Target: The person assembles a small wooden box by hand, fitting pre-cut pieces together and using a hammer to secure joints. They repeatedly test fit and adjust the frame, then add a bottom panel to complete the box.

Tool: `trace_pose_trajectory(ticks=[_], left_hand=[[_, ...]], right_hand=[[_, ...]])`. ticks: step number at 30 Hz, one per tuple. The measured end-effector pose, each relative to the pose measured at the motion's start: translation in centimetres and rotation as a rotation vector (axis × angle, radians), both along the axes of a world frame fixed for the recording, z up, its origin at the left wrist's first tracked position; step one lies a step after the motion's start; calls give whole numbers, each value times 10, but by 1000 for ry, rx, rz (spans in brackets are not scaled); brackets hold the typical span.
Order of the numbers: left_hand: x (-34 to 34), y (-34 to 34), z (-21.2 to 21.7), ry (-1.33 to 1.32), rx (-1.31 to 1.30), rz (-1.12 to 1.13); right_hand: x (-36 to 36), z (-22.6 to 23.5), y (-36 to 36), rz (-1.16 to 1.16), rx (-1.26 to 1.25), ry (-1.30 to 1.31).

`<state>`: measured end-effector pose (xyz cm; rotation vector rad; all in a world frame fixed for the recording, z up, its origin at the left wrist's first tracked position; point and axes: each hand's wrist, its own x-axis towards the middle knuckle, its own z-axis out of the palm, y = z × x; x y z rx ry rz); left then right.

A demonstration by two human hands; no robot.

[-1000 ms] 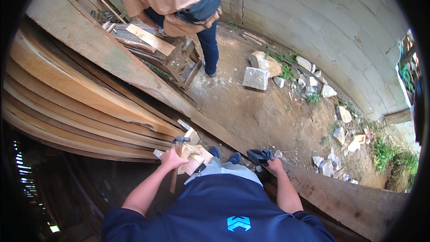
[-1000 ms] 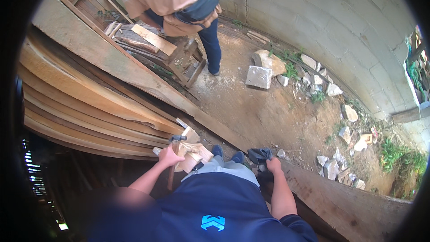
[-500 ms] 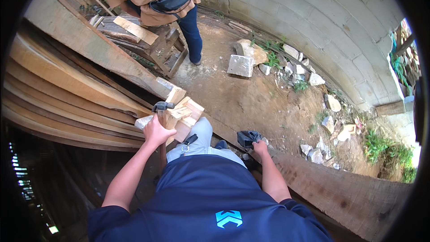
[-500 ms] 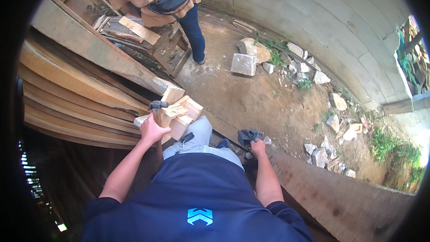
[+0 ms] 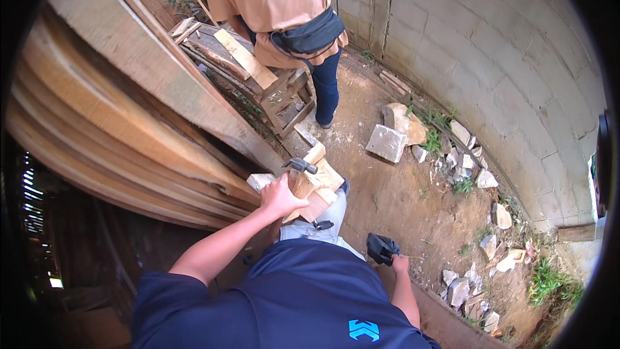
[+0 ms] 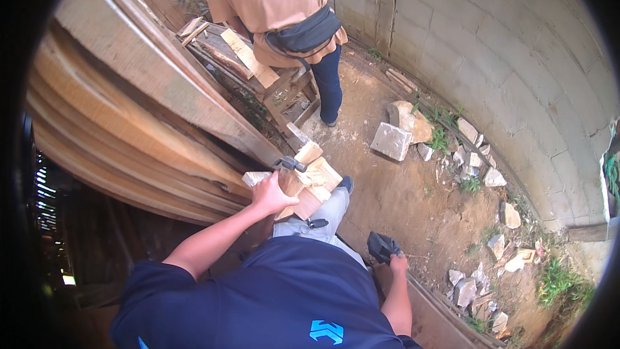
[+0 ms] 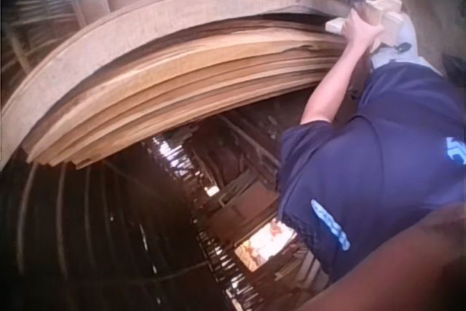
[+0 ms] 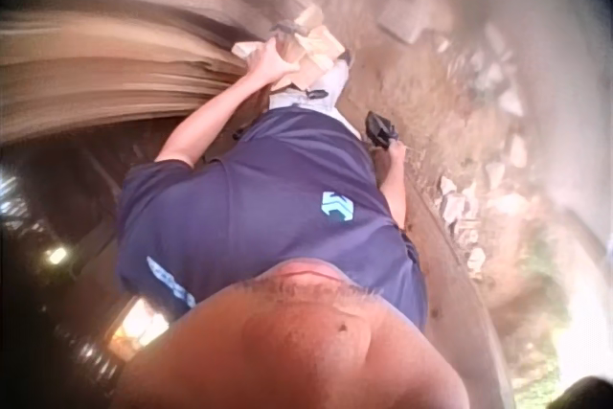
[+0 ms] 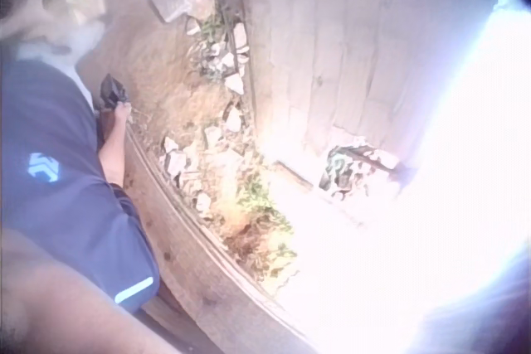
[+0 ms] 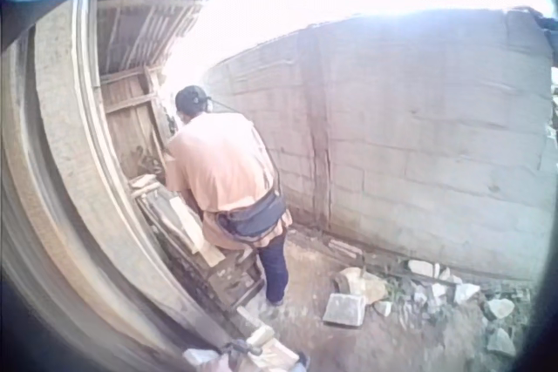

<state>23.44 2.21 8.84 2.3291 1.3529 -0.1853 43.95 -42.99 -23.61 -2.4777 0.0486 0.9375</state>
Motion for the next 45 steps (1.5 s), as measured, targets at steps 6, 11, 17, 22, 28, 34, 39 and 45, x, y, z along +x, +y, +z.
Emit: trace_pose_trajectory(ticks=[6,11,17,22,28,34,39,45], left_hand=[[67,68,-23,79,-103,93],[104,122,-26,115,-160,126],[150,170,-32,200,-257,9],[192,190,-37,214,-308,-95],[270,202,-40,245,-322,-189],[372,208,-38,277,-302,-270],[472,206,-5,213,-260,-220],[588,216,39,95,-206,-152]], right_hand=[[37,65,15,81,-199,86],[124,126,65,238,-254,37],[214,209,141,281,-233,-244],[259,276,159,249,-297,-478],[295,278,122,-6,-173,-366],[336,264,112,-29,-133,-370],[406,238,97,90,-170,-246],[488,245,79,73,-136,-218]])
